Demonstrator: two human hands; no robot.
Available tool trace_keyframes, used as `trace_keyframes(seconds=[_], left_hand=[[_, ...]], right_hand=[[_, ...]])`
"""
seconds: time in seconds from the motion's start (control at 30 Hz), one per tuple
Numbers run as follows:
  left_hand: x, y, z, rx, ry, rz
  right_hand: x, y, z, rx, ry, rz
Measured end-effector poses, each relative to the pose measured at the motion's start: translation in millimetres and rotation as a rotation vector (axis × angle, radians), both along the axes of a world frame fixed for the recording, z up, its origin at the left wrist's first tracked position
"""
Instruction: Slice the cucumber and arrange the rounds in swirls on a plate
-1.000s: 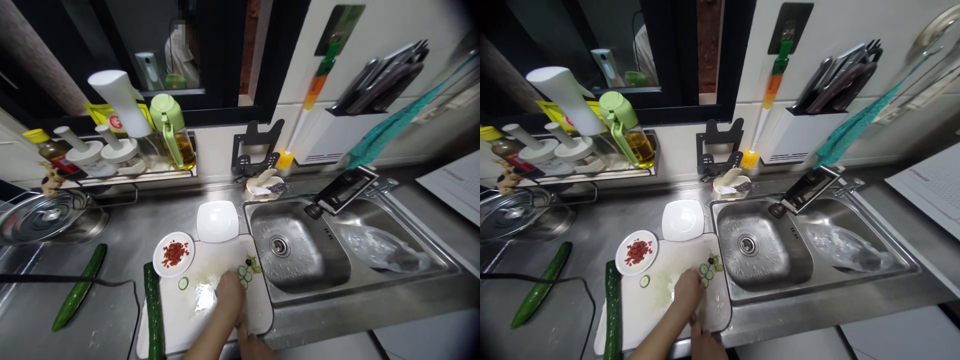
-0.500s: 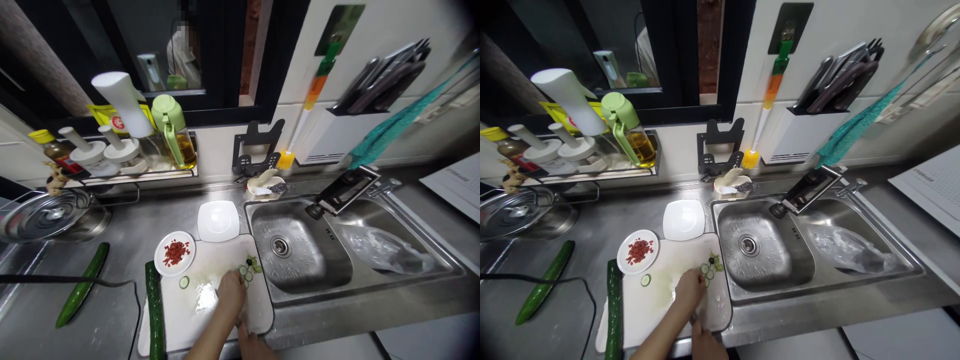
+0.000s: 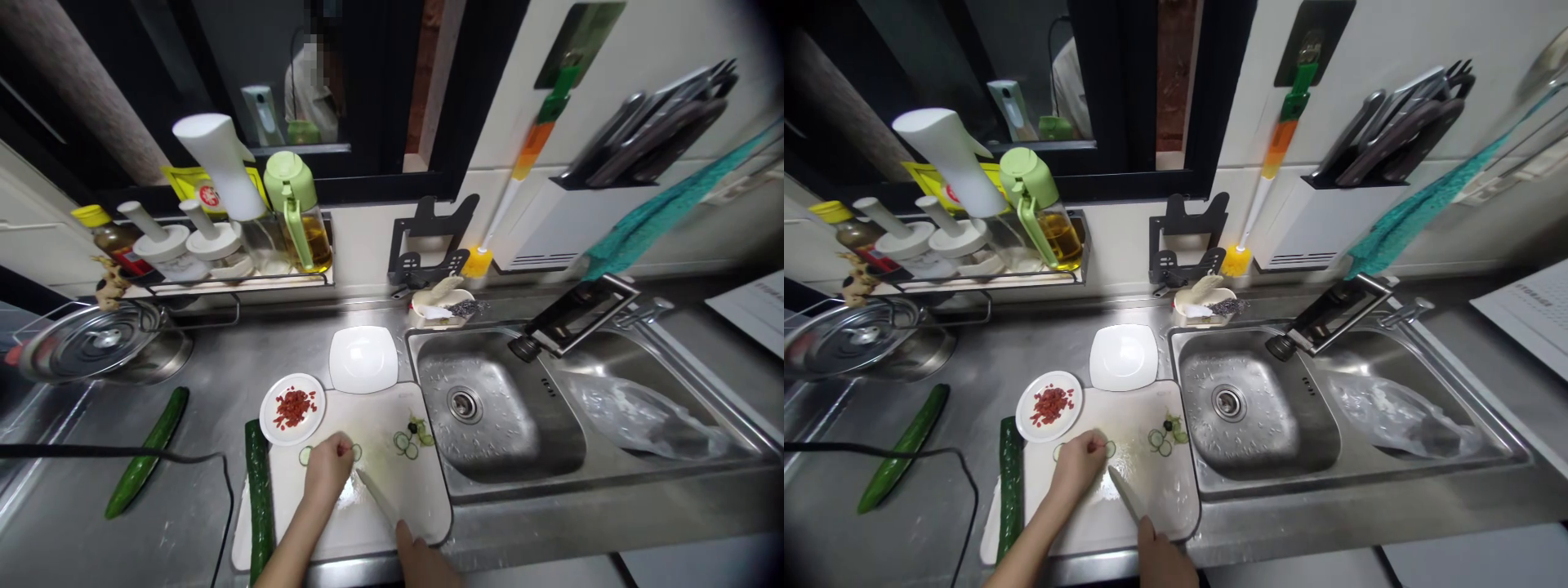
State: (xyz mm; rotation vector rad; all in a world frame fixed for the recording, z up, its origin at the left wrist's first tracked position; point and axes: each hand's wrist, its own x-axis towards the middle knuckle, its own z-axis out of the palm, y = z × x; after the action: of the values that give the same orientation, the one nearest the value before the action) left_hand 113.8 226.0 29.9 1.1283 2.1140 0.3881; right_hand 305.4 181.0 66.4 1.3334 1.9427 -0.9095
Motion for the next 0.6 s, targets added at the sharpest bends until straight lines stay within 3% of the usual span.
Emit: trace_keyframes(seconds=[0.23, 0.6], left_hand=[[-4, -17, -16.3, 0.051, -0.070, 0.094], [-4, -20, -19.9, 0.098, -0.090, 0.119]], right_hand=[[1, 6, 9.0, -0.012, 0.025, -0.007], [-11, 13, 26.2, -0.048, 0.032, -0.022]])
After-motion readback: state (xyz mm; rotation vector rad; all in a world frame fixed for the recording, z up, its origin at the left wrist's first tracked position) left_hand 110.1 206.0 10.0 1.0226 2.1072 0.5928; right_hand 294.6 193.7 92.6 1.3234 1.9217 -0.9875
